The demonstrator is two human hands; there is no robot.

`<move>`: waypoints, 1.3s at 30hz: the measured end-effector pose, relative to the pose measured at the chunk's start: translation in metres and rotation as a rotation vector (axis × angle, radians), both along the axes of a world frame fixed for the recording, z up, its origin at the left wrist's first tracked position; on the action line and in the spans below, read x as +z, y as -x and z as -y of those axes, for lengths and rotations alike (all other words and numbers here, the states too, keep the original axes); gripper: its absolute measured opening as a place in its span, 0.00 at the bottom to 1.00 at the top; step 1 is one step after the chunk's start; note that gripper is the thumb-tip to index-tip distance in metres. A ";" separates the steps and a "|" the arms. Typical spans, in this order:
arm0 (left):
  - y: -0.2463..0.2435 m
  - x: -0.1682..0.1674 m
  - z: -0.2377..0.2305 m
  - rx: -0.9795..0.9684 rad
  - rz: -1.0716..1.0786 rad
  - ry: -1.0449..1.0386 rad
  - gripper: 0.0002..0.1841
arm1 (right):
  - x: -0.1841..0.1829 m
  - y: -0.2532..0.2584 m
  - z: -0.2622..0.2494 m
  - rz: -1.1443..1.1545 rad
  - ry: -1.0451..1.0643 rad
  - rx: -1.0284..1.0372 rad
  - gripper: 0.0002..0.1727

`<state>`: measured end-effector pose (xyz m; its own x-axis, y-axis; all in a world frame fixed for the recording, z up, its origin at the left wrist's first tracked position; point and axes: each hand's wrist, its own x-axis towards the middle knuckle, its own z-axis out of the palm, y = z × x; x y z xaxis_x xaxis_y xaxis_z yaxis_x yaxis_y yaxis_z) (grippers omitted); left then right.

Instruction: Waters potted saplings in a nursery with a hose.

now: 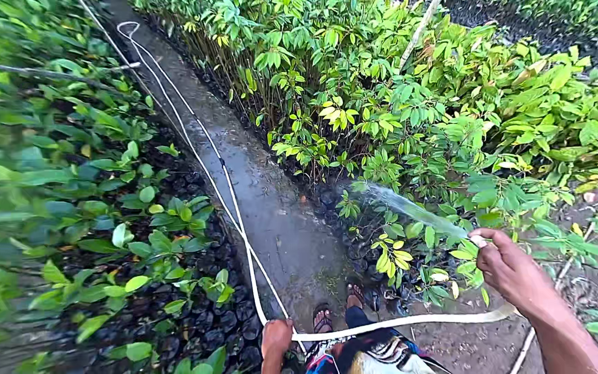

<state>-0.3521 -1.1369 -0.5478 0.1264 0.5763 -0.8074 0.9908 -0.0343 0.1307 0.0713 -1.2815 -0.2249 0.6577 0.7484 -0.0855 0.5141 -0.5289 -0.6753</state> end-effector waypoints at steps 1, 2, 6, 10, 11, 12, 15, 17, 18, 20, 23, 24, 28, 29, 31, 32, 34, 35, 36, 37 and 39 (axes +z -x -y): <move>0.000 0.000 0.001 0.003 0.000 -0.006 0.32 | -0.001 0.003 0.002 0.004 0.030 0.025 0.22; 0.000 0.001 0.000 -0.002 -0.001 -0.010 0.32 | -0.002 0.004 0.002 0.004 0.039 0.038 0.21; 0.002 0.002 0.002 -0.007 -0.004 -0.004 0.33 | 0.002 0.004 0.008 -0.042 0.021 0.021 0.20; 0.005 0.003 0.005 -0.001 -0.011 -0.008 0.33 | 0.002 0.002 0.012 -0.070 0.073 0.080 0.20; 0.004 0.003 0.006 -0.006 -0.009 -0.001 0.33 | 0.002 0.001 0.014 -0.077 0.080 0.083 0.20; 0.004 0.003 0.007 -0.012 -0.008 0.005 0.33 | 0.003 0.000 0.014 -0.083 0.081 0.085 0.19; 0.005 0.003 0.009 -0.016 0.000 0.007 0.33 | 0.003 -0.001 0.013 -0.082 0.100 0.111 0.19; 0.005 0.004 0.009 -0.009 0.005 0.011 0.33 | 0.004 0.000 0.013 -0.071 0.107 0.116 0.20; 0.005 0.003 0.010 -0.011 0.006 0.011 0.33 | 0.006 0.000 0.013 -0.065 0.106 0.112 0.20; 0.005 0.003 0.010 -0.009 0.007 0.009 0.33 | 0.008 0.002 0.011 -0.058 0.117 0.109 0.19; 0.005 0.004 0.009 -0.002 0.010 0.007 0.33 | 0.006 0.002 0.008 -0.056 0.171 0.149 0.20; 0.004 0.004 0.009 -0.001 0.011 0.008 0.34 | 0.005 0.001 0.007 -0.056 0.178 0.146 0.20; 0.006 0.005 0.011 0.018 0.018 0.002 0.33 | 0.004 0.000 0.005 -0.033 0.188 0.135 0.20; 0.006 0.005 0.011 0.022 0.021 -0.002 0.33 | 0.002 0.000 0.005 -0.021 0.203 0.142 0.20; 0.008 0.006 0.013 0.016 0.030 -0.004 0.33 | -0.002 0.000 0.006 -0.014 0.228 0.144 0.21; 0.008 0.006 0.013 0.006 0.030 -0.006 0.33 | -0.002 0.000 0.007 -0.016 0.223 0.139 0.21; 0.009 0.006 0.015 0.002 0.032 -0.008 0.33 | -0.002 0.000 0.008 -0.016 0.214 0.132 0.21; 0.009 0.006 0.016 0.001 0.031 -0.010 0.33 | -0.003 0.001 0.009 -0.014 0.221 0.136 0.21; 0.010 0.006 0.016 -0.003 0.029 -0.009 0.33 | -0.003 0.003 0.009 -0.016 0.237 0.145 0.21; 0.011 0.006 0.016 -0.006 0.030 -0.009 0.33 | -0.004 0.004 0.009 -0.021 0.249 0.151 0.21; 0.011 0.007 0.014 -0.007 0.031 -0.012 0.33 | -0.005 0.003 0.011 -0.033 0.249 0.145 0.21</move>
